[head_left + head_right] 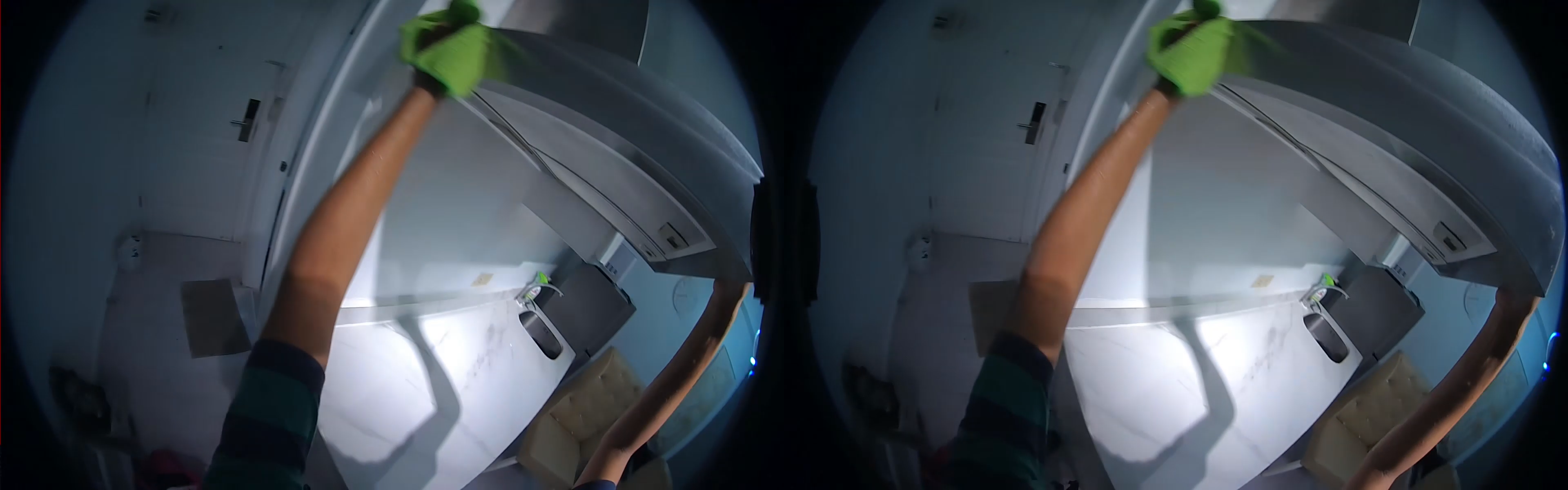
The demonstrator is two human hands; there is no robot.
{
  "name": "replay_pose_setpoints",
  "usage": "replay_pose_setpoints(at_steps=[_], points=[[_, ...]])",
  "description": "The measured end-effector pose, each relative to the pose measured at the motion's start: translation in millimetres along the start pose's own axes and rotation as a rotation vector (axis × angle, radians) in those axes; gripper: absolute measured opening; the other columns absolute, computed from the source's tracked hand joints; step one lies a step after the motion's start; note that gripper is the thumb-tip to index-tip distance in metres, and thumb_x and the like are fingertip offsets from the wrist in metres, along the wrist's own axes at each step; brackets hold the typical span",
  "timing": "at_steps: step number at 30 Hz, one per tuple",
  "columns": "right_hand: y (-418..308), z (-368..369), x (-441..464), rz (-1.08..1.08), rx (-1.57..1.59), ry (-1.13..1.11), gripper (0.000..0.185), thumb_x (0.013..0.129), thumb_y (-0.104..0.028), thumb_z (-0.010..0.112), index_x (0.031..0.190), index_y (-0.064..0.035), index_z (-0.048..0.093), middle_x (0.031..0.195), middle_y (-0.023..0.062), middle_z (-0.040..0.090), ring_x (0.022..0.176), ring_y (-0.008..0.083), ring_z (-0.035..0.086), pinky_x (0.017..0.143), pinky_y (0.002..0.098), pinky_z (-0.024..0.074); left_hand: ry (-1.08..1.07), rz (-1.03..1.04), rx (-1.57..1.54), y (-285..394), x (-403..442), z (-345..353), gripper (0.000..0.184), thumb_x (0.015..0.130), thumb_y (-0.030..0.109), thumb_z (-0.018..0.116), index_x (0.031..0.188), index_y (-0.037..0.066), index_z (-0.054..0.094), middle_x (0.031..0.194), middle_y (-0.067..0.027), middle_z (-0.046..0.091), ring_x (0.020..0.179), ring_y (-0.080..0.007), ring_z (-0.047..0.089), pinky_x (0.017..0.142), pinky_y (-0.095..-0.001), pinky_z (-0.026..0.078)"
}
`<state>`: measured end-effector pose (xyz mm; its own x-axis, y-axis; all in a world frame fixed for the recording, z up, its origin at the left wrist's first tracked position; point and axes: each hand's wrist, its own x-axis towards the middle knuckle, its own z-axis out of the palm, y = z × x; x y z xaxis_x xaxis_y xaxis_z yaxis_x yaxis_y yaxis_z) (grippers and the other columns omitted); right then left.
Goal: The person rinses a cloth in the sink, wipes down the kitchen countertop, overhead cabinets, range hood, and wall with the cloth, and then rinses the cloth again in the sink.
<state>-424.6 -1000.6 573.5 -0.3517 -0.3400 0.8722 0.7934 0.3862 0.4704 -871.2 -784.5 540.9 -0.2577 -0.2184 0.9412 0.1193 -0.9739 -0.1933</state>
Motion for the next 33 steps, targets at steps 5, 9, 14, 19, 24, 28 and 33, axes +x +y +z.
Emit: replay_pose_setpoints(at_steps=[5, 9, 14, 19, 24, 28, 33], points=[[5, 0, 4, -0.027, 0.028, -0.016, 0.063, 0.077, -0.046, 0.048, 0.121, -0.0030, 0.039, 0.118, 0.0186, 0.043, 0.107, 0.0294, 0.044, 0.088, 0.0403, 0.0386, 0.496, -0.244, -0.909, -32, -17, 52, 0.017, 0.085, 0.013, 0.044, 0.097, 0.007, 0.054, 0.094, -0.0087, 0.055, 0.089, -0.0172, 0.053, 0.075, -0.0293, 0.045], [11, -2, 4, -0.050, 0.047, 0.005, 0.067, 0.076, -0.050, 0.047, 0.124, -0.0045, 0.037, 0.121, 0.0179, 0.041, 0.110, 0.0291, 0.042, 0.090, 0.0409, 0.0374, 0.484, -0.305, -0.686, 37, -50, 157, 0.018, 0.084, 0.013, 0.045, 0.099, 0.006, 0.053, 0.094, -0.0086, 0.055, 0.088, -0.0167, 0.053, 0.075, -0.0291, 0.045], [9, 9, 5, -0.057, 0.116, 0.039, 0.071, 0.076, -0.055, 0.047, 0.126, -0.0063, 0.034, 0.124, 0.0170, 0.039, 0.114, 0.0288, 0.040, 0.092, 0.0418, 0.0359, 0.298, -0.307, -0.328, 137, -56, 238, 0.020, 0.084, 0.014, 0.046, 0.102, 0.006, 0.051, 0.095, -0.0086, 0.055, 0.088, -0.0161, 0.053, 0.075, -0.0288, 0.045], [8, 13, 14, -0.082, 0.197, 0.074, 0.076, 0.075, -0.060, 0.046, 0.129, -0.0081, 0.032, 0.127, 0.0161, 0.036, 0.117, 0.0286, 0.037, 0.094, 0.0426, 0.0344, 0.263, -0.262, -0.362, 115, -20, 179, 0.023, 0.084, 0.014, 0.047, 0.104, 0.005, 0.050, 0.095, -0.0086, 0.055, 0.087, -0.0155, 0.053, 0.074, -0.0285, 0.045], [3, 25, 16, -0.031, 0.483, 0.074, 0.069, 0.078, -0.054, 0.045, 0.127, -0.0077, 0.033, 0.126, 0.0148, 0.037, 0.116, 0.0266, 0.038, 0.094, 0.0394, 0.0333, 0.292, -0.356, -0.512, 94, 2, 120, 0.025, 0.083, 0.015, 0.048, 0.107, 0.004, 0.049, 0.095, -0.0085, 0.055, 0.087, -0.0149, 0.053, 0.074, -0.0283, 0.045], [-11, 21, 4, -0.007, 0.513, 0.108, 0.058, 0.081, -0.046, 0.040, 0.121, -0.0053, 0.038, 0.122, 0.0149, 0.041, 0.113, 0.0253, 0.040, 0.094, 0.0375, 0.0326, 0.297, -0.410, -0.440, 123, -15, 149, 0.028, 0.083, 0.015, 0.049, 0.109, 0.003, 0.047, 0.096, -0.0085, 0.054, 0.086, -0.0144, 0.053, 0.074, -0.0281, 0.045], [-10, -13, -28, 0.066, 0.630, 0.228, 0.045, 0.084, -0.036, 0.034, 0.114, -0.0023, 0.044, 0.117, 0.0149, 0.045, 0.109, 0.0236, 0.042, 0.094, 0.0350, 0.0317, 0.243, -0.470, -0.309, 184, -62, 228, 0.031, 0.083, 0.016, 0.050, 0.111, 0.003, 0.046, 0.096, -0.0084, 0.054, 0.086, -0.0137, 0.053, 0.073, -0.0278, 0.045]])
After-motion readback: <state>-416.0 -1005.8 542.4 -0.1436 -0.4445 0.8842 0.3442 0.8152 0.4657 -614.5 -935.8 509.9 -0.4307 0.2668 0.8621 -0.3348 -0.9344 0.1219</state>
